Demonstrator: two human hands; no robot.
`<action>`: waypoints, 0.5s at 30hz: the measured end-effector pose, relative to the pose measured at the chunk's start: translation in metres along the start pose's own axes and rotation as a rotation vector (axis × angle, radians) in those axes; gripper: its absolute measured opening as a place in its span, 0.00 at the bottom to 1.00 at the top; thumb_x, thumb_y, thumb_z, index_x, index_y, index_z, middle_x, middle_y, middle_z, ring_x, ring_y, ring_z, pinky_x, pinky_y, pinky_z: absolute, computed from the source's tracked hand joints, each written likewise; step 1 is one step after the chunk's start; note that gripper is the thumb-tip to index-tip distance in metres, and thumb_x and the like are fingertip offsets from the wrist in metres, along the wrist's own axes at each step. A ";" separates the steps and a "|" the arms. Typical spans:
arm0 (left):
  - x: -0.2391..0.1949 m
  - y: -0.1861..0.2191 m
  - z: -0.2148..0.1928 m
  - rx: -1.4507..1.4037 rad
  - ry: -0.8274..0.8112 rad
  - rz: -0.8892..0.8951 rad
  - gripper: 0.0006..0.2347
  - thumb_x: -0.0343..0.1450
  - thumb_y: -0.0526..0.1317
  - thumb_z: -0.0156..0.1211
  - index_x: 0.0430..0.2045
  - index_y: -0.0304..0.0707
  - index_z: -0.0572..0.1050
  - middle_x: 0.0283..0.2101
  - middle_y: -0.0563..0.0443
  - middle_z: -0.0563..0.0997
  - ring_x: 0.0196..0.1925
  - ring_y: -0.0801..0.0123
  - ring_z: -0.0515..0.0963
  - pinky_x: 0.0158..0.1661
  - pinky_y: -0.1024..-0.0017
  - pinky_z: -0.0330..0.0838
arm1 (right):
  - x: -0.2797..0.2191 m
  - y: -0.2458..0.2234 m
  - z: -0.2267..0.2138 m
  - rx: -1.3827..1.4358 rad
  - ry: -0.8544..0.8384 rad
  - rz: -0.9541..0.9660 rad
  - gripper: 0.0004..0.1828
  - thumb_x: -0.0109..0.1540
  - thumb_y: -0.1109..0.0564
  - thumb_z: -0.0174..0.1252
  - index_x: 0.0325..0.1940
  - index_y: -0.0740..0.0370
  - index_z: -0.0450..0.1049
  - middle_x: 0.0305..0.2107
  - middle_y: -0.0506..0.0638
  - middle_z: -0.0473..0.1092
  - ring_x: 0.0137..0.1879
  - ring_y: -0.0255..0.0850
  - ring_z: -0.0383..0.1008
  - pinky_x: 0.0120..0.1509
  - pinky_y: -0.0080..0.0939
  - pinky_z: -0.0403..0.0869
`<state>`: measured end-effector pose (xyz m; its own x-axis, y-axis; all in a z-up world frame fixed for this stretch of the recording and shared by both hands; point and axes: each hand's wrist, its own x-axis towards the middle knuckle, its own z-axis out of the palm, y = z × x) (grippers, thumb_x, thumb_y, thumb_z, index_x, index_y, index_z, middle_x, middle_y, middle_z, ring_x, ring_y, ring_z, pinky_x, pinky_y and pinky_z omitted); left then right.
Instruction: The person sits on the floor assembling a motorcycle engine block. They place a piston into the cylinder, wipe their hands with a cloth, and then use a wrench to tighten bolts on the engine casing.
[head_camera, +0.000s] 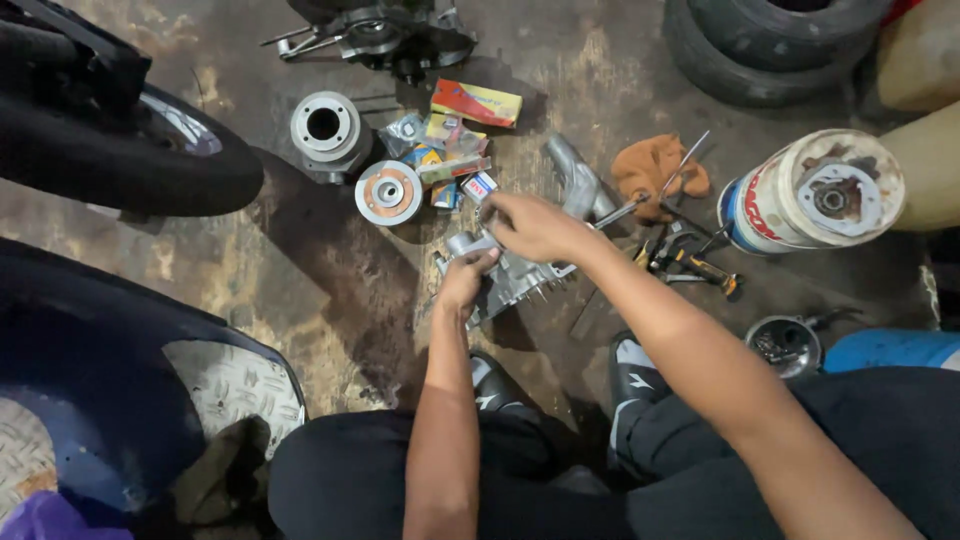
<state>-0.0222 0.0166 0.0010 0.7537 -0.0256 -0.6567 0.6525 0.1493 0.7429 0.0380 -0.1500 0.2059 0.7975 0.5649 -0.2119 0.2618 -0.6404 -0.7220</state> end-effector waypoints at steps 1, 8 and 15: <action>-0.007 0.008 0.003 0.001 -0.002 0.002 0.18 0.67 0.48 0.71 0.47 0.37 0.82 0.39 0.43 0.80 0.43 0.59 0.75 0.44 0.61 0.74 | -0.009 0.000 -0.002 -0.001 0.003 0.000 0.17 0.61 0.55 0.51 0.51 0.66 0.72 0.39 0.74 0.74 0.51 0.72 0.74 0.54 0.71 0.70; -0.012 0.008 0.008 0.024 0.050 0.019 0.20 0.68 0.51 0.69 0.48 0.39 0.81 0.44 0.40 0.81 0.48 0.58 0.76 0.49 0.57 0.74 | -0.060 0.030 -0.024 0.221 0.223 -0.022 0.17 0.62 0.65 0.44 0.52 0.69 0.73 0.36 0.66 0.76 0.44 0.60 0.79 0.52 0.58 0.75; -0.005 0.017 0.011 0.203 0.223 0.160 0.20 0.70 0.55 0.61 0.48 0.43 0.81 0.45 0.43 0.85 0.57 0.53 0.80 0.58 0.53 0.69 | -0.106 0.018 -0.051 0.182 0.499 0.137 0.15 0.68 0.53 0.58 0.56 0.61 0.74 0.42 0.62 0.78 0.52 0.59 0.79 0.57 0.56 0.74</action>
<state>-0.0137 0.0083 0.0180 0.8267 0.2024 -0.5249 0.5464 -0.0667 0.8348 -0.0139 -0.2478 0.2484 0.9903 0.1388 -0.0055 0.0747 -0.5654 -0.8214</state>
